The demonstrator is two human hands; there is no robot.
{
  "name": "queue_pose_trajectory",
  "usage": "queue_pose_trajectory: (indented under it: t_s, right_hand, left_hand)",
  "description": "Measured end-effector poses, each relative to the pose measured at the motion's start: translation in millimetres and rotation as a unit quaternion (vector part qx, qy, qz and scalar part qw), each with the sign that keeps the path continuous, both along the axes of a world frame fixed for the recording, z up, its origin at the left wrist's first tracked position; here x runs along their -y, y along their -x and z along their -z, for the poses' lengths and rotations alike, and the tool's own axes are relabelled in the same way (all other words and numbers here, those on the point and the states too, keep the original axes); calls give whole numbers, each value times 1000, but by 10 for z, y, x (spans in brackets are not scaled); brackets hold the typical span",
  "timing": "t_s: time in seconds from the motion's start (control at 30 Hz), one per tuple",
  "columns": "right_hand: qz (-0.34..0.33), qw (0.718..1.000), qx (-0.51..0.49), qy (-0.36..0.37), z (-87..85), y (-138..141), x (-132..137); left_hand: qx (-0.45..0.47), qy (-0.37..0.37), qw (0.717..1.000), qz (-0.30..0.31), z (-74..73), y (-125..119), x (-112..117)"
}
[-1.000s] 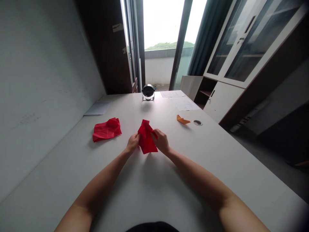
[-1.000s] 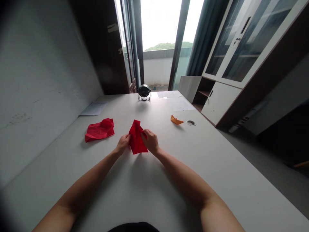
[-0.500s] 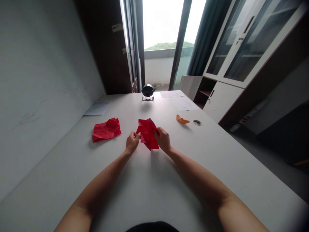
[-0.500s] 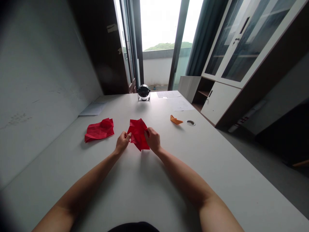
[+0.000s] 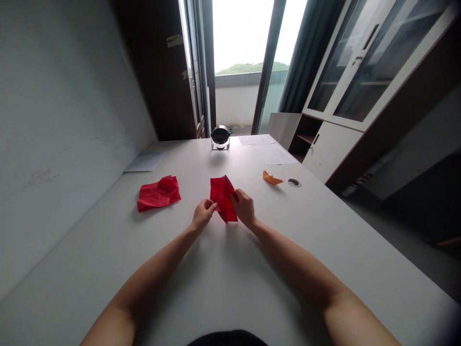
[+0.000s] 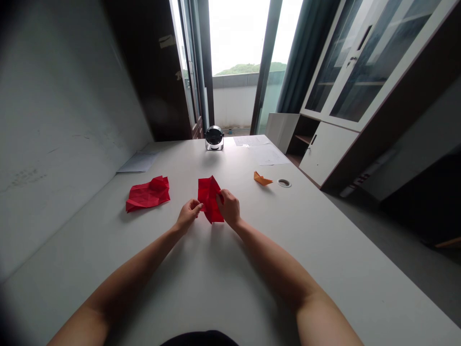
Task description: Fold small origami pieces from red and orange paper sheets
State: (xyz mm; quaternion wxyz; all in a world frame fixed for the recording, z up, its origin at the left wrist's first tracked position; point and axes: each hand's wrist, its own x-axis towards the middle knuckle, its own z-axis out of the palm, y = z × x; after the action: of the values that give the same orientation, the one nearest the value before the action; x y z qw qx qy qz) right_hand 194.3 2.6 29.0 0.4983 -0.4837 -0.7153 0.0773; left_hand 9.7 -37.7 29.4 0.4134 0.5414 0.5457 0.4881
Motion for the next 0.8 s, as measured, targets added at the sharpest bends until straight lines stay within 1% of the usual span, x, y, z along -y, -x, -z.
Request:
queue_pose_trajectory:
  t_s: [0.1, 0.2, 0.27, 0.33, 0.4, 0.47, 0.53, 0.63, 0.7, 0.8]
  right_hand:
    - [-5, 1000, -4, 6, -9, -4, 7]
    - [-18, 999, -24, 25, 7, -5, -16]
    - [-37, 996, -60, 57, 44, -10, -67]
    - [-59, 985, -121, 106, 95, -23, -147]
    - [-67, 965, -200, 157, 145, -49, -240]
    - [-73, 934, -288, 199, 180, -85, -325]
    - [-86, 897, -371, 226, 195, -126, -382]
    - [-113, 846, -457, 251, 190, -175, -407]
    - [-122, 826, -484, 260, 184, -191, -400]
    - [-124, 819, -490, 272, 184, -191, -391]
  left_hand:
    - [61, 16, 998, 27, 15, -18, -15]
    - [79, 11, 996, 43, 17, 16, -46]
    - [76, 4, 996, 43, 29, 97, -100]
    - [69, -3, 997, 19, 56, 232, -184]
    - [60, -10, 998, -33, 95, 400, -285]
    - [61, -13, 995, -81, 138, 563, -380]
    - [67, -11, 992, -104, 177, 688, -450]
    - [59, -13, 992, -109, 217, 777, -487]
    - [9, -17, 994, -103, 223, 789, -472]
    - [-117, -24, 988, -99, 190, 777, -421]
